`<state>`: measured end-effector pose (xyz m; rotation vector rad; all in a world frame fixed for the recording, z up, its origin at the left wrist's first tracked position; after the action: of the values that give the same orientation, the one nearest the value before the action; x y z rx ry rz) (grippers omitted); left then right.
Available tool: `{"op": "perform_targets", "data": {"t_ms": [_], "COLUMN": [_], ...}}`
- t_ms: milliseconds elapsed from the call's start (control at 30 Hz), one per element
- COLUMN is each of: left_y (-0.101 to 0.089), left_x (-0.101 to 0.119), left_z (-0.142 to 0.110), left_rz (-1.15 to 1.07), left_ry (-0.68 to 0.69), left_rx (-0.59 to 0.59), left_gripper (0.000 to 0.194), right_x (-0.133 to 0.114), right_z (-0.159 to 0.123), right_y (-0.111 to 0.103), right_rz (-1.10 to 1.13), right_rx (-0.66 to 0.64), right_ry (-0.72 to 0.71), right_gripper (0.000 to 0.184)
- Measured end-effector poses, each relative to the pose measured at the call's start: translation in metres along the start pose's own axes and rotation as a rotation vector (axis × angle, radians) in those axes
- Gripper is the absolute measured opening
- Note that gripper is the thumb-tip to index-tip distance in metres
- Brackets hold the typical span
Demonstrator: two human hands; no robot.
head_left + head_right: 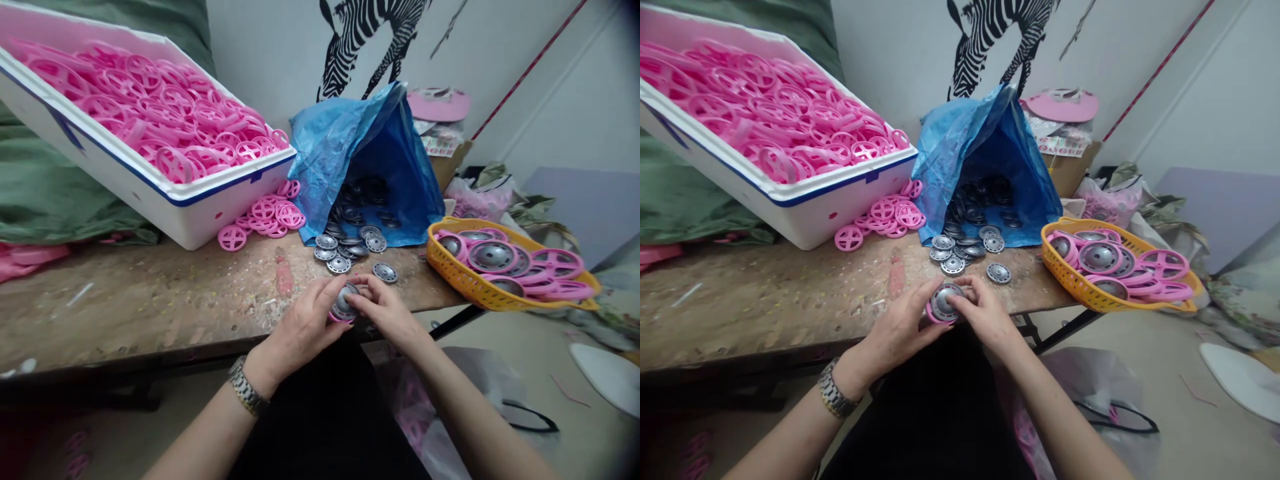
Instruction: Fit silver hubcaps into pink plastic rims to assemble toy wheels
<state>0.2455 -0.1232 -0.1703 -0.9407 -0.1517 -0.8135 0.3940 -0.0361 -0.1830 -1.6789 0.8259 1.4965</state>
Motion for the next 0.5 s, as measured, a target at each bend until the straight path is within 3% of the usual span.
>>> {"op": "perform_targets", "data": {"t_ms": [133, 233, 367, 500], "left_y": [0.007, 0.012, 0.016, 0.014], "left_x": [-0.003, -0.005, -0.001, 0.006], "left_z": [-0.005, -0.007, -0.006, -0.004], "left_rz": [-0.122, -0.363, -0.846, -0.932], "left_ry": [-0.058, -0.327, -0.705, -0.753], "left_rx": [0.035, 0.087, 0.022, 0.016], "left_gripper": [0.073, 0.066, 0.039, 0.036], "right_x": [-0.001, -0.005, -0.01, -0.01], "right_z": [-0.002, -0.006, -0.012, -0.016], "right_y": [0.004, 0.003, 0.002, 0.001], "right_rz": [0.069, 0.087, 0.06, -0.023], "right_rx": [-0.037, -0.022, 0.034, 0.005], "right_ry": [0.007, -0.003, -0.065, -0.091], "right_gripper": [0.042, 0.036, 0.029, 0.021]}}
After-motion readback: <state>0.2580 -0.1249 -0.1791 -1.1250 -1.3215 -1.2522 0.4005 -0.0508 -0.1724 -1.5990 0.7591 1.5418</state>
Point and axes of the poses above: each hand's wrist, its own z-axis towards the middle knuckle, its own y-axis out of the palm, x = y × z, the point moved 2 cm from there along z, towards the middle knuckle, and after that the axes turned 6 degrees about -z, right-handed, at the moved point
